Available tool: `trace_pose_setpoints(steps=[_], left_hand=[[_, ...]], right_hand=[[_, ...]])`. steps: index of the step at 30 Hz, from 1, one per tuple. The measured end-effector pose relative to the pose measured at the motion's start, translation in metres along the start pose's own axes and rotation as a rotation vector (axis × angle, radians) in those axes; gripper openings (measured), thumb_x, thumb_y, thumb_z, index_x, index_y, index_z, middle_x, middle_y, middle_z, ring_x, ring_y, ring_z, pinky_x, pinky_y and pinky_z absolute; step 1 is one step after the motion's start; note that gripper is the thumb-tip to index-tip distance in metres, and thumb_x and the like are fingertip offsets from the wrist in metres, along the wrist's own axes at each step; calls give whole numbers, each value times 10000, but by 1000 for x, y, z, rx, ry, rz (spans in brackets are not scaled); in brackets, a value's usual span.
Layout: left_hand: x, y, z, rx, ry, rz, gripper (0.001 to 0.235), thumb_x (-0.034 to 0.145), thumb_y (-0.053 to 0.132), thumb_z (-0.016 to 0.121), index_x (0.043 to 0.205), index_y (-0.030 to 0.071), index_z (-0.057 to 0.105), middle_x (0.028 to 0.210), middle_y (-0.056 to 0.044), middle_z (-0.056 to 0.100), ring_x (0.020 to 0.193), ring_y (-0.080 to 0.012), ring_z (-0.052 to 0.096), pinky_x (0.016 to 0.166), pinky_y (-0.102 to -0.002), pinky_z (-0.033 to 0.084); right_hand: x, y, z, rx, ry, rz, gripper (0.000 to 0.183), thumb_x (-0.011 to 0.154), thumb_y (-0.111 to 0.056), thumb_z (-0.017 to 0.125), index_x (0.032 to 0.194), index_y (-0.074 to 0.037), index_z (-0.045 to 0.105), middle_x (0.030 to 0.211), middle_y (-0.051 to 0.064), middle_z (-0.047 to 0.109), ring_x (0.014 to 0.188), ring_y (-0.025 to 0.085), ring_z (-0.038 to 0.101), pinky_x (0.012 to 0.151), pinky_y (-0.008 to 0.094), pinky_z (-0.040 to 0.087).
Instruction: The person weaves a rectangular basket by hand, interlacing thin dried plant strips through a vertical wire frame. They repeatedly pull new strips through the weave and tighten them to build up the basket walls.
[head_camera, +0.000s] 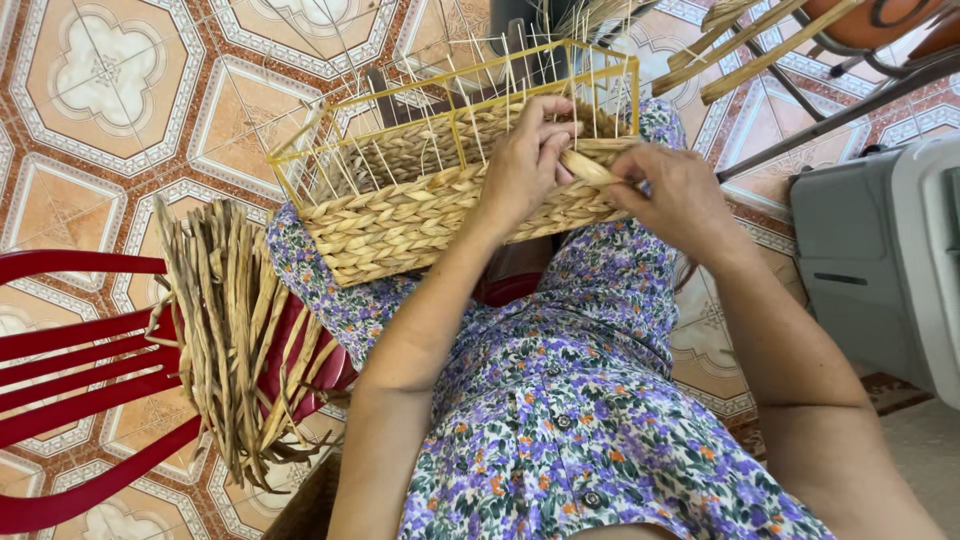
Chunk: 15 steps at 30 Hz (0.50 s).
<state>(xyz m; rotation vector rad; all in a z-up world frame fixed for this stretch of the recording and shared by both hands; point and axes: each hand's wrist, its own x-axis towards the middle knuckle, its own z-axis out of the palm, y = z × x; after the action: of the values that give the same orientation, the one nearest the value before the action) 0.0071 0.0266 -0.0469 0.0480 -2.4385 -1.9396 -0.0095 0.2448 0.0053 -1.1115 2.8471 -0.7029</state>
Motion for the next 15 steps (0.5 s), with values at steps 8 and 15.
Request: trace_pose_setpoints(steps=[8, 15], left_hand=[[20, 27, 0, 246, -284, -122, 171, 1002, 208, 631, 1148, 132, 584, 845, -91, 758, 538, -114, 686, 459, -219, 546], [24, -13, 28, 540, 172, 285, 164, 1019, 198, 628, 1018, 62, 537, 592, -43, 645, 487, -189, 618, 450, -343, 479]], right_hand=[[25, -7, -53, -162, -14, 23, 141, 994, -245, 752, 1081, -134, 747, 890, 43, 712, 848, 248, 680, 851, 462, 417], [33, -21, -28, -164, 239, -146, 78, 945, -124, 738, 1018, -113, 763, 920, 125, 717, 865, 332, 675, 798, 461, 478]])
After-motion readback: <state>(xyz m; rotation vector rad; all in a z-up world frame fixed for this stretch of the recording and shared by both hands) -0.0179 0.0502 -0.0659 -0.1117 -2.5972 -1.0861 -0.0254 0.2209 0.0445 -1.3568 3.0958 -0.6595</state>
